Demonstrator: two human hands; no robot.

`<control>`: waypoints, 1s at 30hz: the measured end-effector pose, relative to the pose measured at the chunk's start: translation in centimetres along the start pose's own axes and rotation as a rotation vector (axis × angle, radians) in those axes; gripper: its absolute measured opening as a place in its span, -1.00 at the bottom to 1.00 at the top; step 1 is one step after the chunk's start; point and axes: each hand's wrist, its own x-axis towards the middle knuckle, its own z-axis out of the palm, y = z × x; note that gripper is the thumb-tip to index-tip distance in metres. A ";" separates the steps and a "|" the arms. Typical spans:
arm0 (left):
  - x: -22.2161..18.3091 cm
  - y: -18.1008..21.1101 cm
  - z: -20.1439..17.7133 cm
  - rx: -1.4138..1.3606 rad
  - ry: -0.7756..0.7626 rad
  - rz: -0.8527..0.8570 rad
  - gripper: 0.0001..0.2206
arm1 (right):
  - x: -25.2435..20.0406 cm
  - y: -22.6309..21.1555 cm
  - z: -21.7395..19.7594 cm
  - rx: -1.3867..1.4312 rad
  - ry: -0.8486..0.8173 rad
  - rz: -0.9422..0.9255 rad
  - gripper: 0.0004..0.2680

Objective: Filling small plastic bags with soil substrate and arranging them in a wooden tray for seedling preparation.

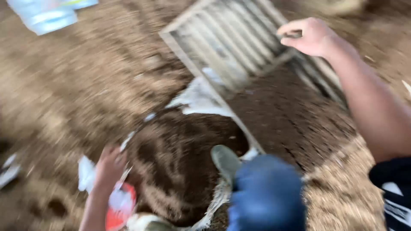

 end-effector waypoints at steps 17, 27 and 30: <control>-24.9 11.6 24.9 -0.759 -0.451 -1.497 -0.68 | -3.7 -40.6 30.6 0.206 -0.789 -0.276 -0.75; -24.0 14.3 23.5 -0.794 -0.810 -1.383 -0.65 | -8.6 -38.9 42.0 0.312 -1.121 -0.038 -0.72; -23.2 14.0 21.1 -0.766 -0.782 -1.461 -0.80 | -8.8 -39.9 40.3 0.330 -1.120 0.004 -0.72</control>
